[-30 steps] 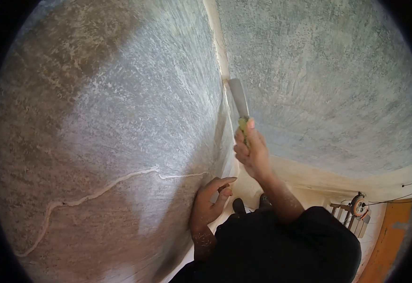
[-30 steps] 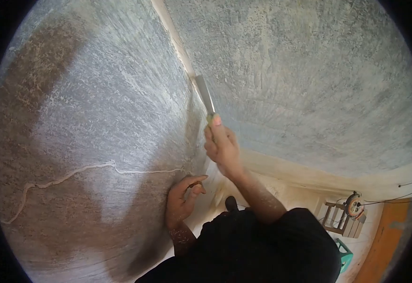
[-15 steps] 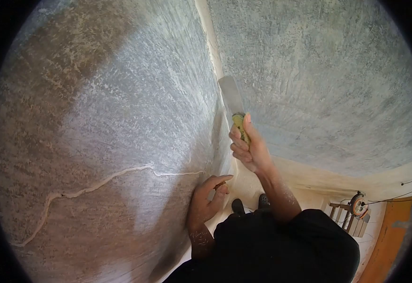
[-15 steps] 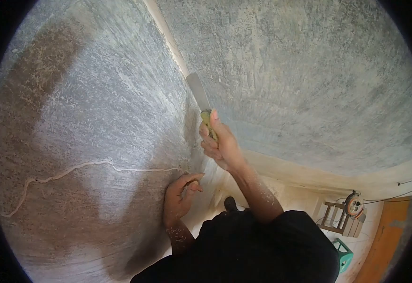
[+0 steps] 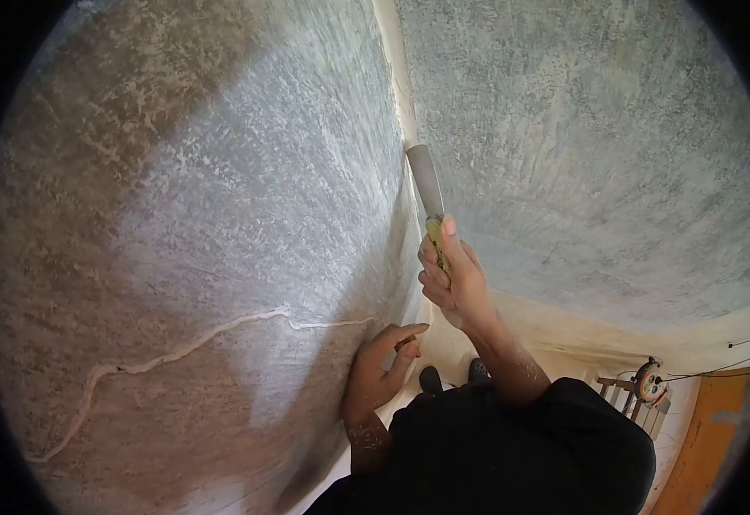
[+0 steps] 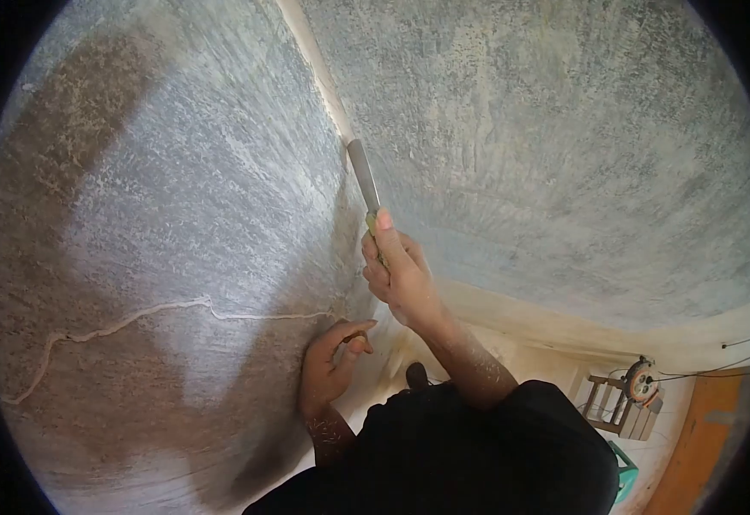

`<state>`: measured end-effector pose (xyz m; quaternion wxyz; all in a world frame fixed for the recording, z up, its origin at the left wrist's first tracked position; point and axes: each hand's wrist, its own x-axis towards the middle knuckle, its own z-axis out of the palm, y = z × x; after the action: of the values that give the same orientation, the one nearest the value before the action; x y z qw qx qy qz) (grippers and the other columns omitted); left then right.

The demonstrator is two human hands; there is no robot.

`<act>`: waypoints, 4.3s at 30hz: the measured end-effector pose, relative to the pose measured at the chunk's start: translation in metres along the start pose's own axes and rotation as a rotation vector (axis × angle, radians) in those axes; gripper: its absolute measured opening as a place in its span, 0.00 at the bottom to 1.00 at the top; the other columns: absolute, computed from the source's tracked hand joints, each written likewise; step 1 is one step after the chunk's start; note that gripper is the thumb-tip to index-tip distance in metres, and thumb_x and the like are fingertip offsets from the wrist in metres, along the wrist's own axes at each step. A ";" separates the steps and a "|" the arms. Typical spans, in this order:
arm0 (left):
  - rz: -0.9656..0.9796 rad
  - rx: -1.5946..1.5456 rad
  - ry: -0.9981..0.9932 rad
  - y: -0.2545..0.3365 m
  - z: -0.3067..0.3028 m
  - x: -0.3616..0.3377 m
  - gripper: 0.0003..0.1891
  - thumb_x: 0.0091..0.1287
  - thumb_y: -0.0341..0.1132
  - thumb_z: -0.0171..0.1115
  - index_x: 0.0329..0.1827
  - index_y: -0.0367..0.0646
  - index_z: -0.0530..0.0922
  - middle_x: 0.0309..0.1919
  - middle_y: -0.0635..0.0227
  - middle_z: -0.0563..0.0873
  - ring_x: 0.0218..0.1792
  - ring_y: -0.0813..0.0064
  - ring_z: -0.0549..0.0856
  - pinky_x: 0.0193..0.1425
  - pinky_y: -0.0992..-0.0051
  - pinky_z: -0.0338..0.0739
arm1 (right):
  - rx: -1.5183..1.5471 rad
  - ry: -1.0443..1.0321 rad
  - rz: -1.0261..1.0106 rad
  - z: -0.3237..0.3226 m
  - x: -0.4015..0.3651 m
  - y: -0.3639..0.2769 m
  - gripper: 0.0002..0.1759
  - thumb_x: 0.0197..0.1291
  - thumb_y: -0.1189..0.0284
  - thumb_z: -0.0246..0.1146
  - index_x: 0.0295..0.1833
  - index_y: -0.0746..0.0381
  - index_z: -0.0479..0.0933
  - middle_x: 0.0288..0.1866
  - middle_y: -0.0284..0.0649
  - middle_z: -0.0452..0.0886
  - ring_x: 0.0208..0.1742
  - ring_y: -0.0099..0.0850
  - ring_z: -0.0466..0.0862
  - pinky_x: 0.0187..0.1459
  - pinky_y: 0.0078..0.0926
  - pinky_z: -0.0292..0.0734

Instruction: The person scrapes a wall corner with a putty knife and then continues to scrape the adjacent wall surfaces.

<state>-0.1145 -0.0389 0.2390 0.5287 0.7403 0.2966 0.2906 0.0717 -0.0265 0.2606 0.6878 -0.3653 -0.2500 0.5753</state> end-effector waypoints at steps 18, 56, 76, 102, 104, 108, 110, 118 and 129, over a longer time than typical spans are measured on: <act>0.001 0.002 0.012 -0.004 0.001 -0.003 0.14 0.75 0.31 0.55 0.59 0.37 0.80 0.35 0.63 0.81 0.38 0.74 0.82 0.50 0.76 0.74 | -0.003 0.022 0.029 -0.007 -0.002 0.009 0.29 0.74 0.42 0.48 0.25 0.52 0.63 0.16 0.20 0.56 0.14 0.13 0.54 0.16 0.17 0.44; -0.002 -0.001 0.000 -0.008 0.002 -0.007 0.15 0.74 0.30 0.56 0.60 0.37 0.79 0.37 0.62 0.82 0.39 0.75 0.82 0.51 0.75 0.75 | 0.001 -0.131 -0.048 -0.033 0.013 0.017 0.30 0.75 0.41 0.44 0.32 0.56 0.67 0.17 0.22 0.58 0.13 0.13 0.54 0.15 0.14 0.47; -0.005 -0.017 -0.004 -0.008 0.002 -0.010 0.14 0.75 0.32 0.55 0.59 0.36 0.80 0.36 0.64 0.82 0.39 0.75 0.82 0.51 0.75 0.74 | 0.161 -0.131 0.055 -0.014 0.006 0.015 0.29 0.73 0.40 0.45 0.33 0.55 0.65 0.18 0.23 0.59 0.12 0.13 0.52 0.13 0.14 0.46; -0.011 -0.021 0.023 -0.004 0.002 -0.010 0.14 0.75 0.32 0.56 0.57 0.34 0.80 0.36 0.65 0.83 0.39 0.75 0.82 0.52 0.75 0.74 | 0.222 -0.042 0.024 0.002 0.002 0.017 0.28 0.74 0.41 0.44 0.33 0.54 0.65 0.18 0.22 0.58 0.12 0.14 0.52 0.13 0.14 0.47; 0.029 -0.015 0.002 -0.009 -0.001 -0.014 0.14 0.74 0.30 0.55 0.58 0.36 0.80 0.35 0.63 0.82 0.39 0.74 0.81 0.51 0.75 0.74 | 0.193 -0.046 -0.004 -0.004 0.004 0.017 0.28 0.74 0.41 0.44 0.33 0.54 0.65 0.18 0.22 0.58 0.12 0.14 0.52 0.13 0.14 0.47; 0.008 -0.015 0.012 -0.003 0.001 -0.009 0.14 0.75 0.34 0.56 0.57 0.34 0.80 0.35 0.65 0.82 0.39 0.75 0.81 0.52 0.74 0.74 | 0.209 -0.072 0.002 0.013 -0.001 0.010 0.28 0.75 0.42 0.43 0.33 0.54 0.65 0.18 0.22 0.58 0.11 0.14 0.52 0.12 0.13 0.46; 0.002 -0.027 0.017 -0.003 0.003 -0.011 0.15 0.75 0.34 0.56 0.57 0.34 0.80 0.35 0.65 0.82 0.39 0.75 0.81 0.52 0.74 0.74 | 0.205 -0.052 0.002 0.013 -0.001 0.013 0.28 0.75 0.41 0.43 0.34 0.54 0.65 0.18 0.22 0.58 0.11 0.14 0.52 0.12 0.13 0.46; 0.028 -0.005 0.003 -0.005 -0.001 -0.013 0.14 0.74 0.30 0.56 0.59 0.36 0.79 0.35 0.63 0.81 0.38 0.73 0.81 0.49 0.75 0.74 | 0.211 -0.018 -0.024 0.021 0.000 0.005 0.28 0.75 0.41 0.44 0.33 0.54 0.65 0.17 0.23 0.58 0.11 0.14 0.51 0.12 0.14 0.46; 0.047 -0.049 -0.005 -0.008 -0.001 -0.014 0.13 0.74 0.29 0.56 0.59 0.36 0.80 0.34 0.62 0.81 0.38 0.74 0.81 0.48 0.76 0.74 | 0.119 0.010 -0.062 0.004 0.001 0.007 0.27 0.74 0.42 0.47 0.34 0.54 0.65 0.19 0.23 0.58 0.13 0.13 0.52 0.14 0.14 0.47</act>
<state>-0.1260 -0.0467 0.2296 0.5407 0.7345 0.2705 0.3082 0.0646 -0.0237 0.2581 0.7269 -0.3185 -0.2231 0.5660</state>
